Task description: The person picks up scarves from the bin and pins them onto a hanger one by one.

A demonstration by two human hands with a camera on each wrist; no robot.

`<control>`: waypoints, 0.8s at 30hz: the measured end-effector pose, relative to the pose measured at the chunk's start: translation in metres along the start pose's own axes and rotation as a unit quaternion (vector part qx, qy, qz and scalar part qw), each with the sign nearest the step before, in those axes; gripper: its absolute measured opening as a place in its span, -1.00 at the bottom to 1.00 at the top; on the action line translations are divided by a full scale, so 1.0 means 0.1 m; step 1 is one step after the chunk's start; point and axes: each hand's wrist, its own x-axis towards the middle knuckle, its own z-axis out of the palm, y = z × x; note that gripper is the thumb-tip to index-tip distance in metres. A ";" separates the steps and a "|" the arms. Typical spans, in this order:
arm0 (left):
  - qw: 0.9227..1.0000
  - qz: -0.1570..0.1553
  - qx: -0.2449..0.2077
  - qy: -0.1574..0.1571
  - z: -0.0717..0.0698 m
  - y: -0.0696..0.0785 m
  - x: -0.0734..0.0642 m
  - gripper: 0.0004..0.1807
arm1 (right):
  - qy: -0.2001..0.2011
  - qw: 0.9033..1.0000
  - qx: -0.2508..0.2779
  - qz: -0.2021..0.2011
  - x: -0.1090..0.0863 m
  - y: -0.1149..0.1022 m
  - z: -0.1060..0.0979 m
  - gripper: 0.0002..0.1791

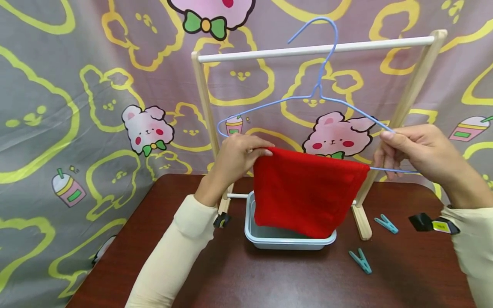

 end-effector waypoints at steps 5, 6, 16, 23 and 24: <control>0.998 -0.043 0.028 -0.023 -0.02 0.04 0.04 -0.83 | 0.006 1.000 0.015 -0.001 0.00 0.00 -0.02 -0.54; 0.998 -0.045 0.037 -0.033 -0.03 0.05 0.05 -0.82 | 0.009 1.000 0.022 -0.001 0.00 0.00 -0.02 -0.54; 0.992 -0.027 0.089 -0.090 -0.13 0.06 0.00 -0.75 | 0.009 0.999 0.033 0.001 0.00 0.01 -0.05 -0.54; 0.996 0.026 0.089 -0.003 -0.36 0.03 -0.07 -0.79 | 0.012 0.999 0.053 -0.002 -0.02 0.01 -0.08 -0.52; 0.996 0.035 0.087 0.016 -0.40 0.02 -0.08 -0.79 | 0.014 0.999 0.050 -0.001 -0.02 0.00 -0.09 -0.52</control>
